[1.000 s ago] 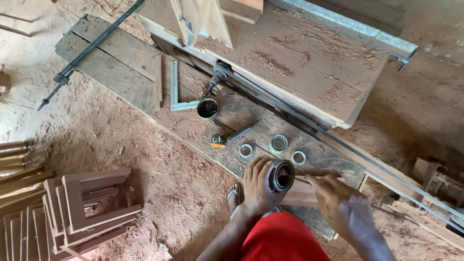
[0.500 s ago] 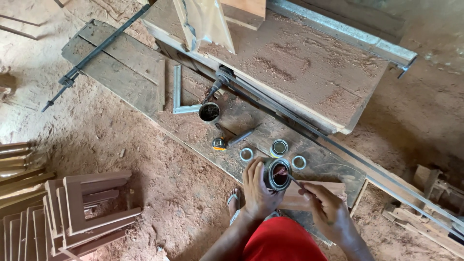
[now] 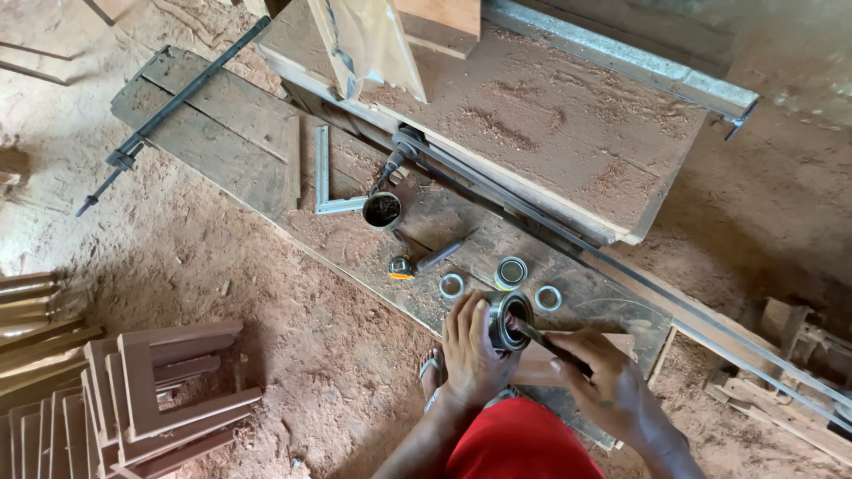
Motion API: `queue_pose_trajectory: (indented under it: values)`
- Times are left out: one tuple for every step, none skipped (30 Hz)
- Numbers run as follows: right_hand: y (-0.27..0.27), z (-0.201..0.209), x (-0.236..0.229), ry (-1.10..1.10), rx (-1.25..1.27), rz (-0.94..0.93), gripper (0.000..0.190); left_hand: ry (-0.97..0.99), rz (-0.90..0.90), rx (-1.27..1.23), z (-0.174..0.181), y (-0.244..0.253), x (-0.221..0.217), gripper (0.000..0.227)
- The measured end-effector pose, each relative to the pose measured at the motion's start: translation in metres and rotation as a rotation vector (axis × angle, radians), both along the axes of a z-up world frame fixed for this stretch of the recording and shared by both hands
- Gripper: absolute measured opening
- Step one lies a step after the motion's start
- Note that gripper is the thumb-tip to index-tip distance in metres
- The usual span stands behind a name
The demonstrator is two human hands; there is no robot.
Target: Applying paint or stain to a wooden board using a brush.
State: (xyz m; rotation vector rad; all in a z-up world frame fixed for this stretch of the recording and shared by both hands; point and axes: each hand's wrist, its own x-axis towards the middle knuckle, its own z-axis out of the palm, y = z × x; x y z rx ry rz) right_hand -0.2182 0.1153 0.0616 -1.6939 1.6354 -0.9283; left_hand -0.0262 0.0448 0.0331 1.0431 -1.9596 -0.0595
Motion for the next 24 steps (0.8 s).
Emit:
queue_pose_trajectory:
  values:
    - [0.0,0.0,0.0,0.02,-0.007,-0.01,0.03,-0.018,0.005,0.02,-0.002,0.0,0.001,0.076]
    - [0.0,0.0,0.001,0.041,-0.012,-0.021,0.029,-0.037,0.008,0.042,-0.004,0.001,0.001,0.072]
    - [0.002,-0.004,-0.001,0.04,-0.009,-0.022,0.029,-0.037,0.007,0.045,-0.007,0.001,0.001,0.072]
    - [0.003,-0.008,-0.002,0.117,-0.048,-0.043,0.031,-0.035,-0.004,0.023,-0.009,0.0,0.001,0.076]
    - [0.003,-0.011,-0.003,0.194,-0.087,-0.063,0.033,-0.032,-0.015,0.001,-0.011,-0.001,0.001,0.079]
    - [0.003,-0.014,-0.004,0.195,-0.087,-0.064,0.033,-0.032,-0.015,0.001,-0.011,-0.001,0.001,0.079]
    - [0.003,-0.017,-0.004,0.099,-0.065,-0.069,0.037,-0.015,-0.022,0.019,-0.011,-0.001,0.001,0.079]
    - [0.003,-0.02,-0.005,0.003,-0.043,-0.074,0.04,0.002,-0.029,0.037,-0.011,-0.002,0.001,0.08]
    - [0.004,-0.022,-0.006,0.003,-0.043,-0.075,0.04,0.003,-0.03,0.037,-0.011,-0.002,0.0,0.08]
    - [0.007,-0.025,-0.006,-0.044,-0.008,-0.072,0.043,0.034,-0.035,0.048,-0.01,-0.002,0.0,0.085]
    - [0.009,-0.027,-0.006,-0.091,0.028,-0.069,0.047,0.066,-0.041,0.06,-0.01,-0.002,0.0,0.09]
    - [0.008,-0.02,-0.004,-0.091,0.028,-0.069,0.047,0.066,-0.041,0.06,-0.009,-0.003,0.0,0.09]
    - [0.007,-0.013,-0.002,-0.08,0.034,-0.063,0.048,0.103,-0.057,0.059,-0.009,-0.004,0.0,0.093]
    - [0.007,-0.006,0.0,-0.07,0.041,-0.057,0.049,0.14,-0.073,0.059,-0.008,-0.004,0.0,0.095]
    - [0.007,-0.009,-0.001,-0.07,0.042,-0.057,0.049,0.14,-0.073,0.061,-0.007,-0.002,0.0,0.095]
    - [0.006,-0.011,-0.003,-0.087,-0.055,-0.021,0.042,0.148,-0.068,0.049,-0.005,-0.002,0.0,0.098]
    - [0.005,-0.013,-0.004,-0.103,-0.153,0.015,0.035,0.156,-0.063,0.038,-0.003,-0.001,-0.001,0.101]
    - [0.005,-0.013,-0.004,-0.104,-0.153,0.016,0.035,0.156,-0.061,0.038,-0.002,-0.001,-0.001,0.101]
    - [0.005,-0.013,-0.003,-0.116,-0.157,0.014,0.032,0.168,-0.081,0.039,-0.001,-0.001,-0.001,0.1]
    - [0.004,-0.013,-0.003,-0.127,-0.161,0.013,0.032,0.181,-0.101,0.038,0.0,-0.001,-0.001,0.1]
    - [0.003,-0.015,-0.004,-0.127,-0.161,0.015,0.032,0.181,-0.099,0.038,0.005,-0.001,-0.001,0.1]
    - [0.003,-0.017,-0.005,-0.089,-0.185,-0.009,0.034,0.197,-0.103,0.066,0.01,0.0,-0.002,0.099]
    - [0.003,-0.02,-0.005,-0.051,-0.209,-0.032,0.037,0.213,-0.107,0.094,0.014,0.0,-0.002,0.098]
    - [0.003,-0.016,-0.005,-0.051,-0.209,-0.032,0.037,0.213,-0.107,0.094,0.011,0.001,-0.002,0.098]
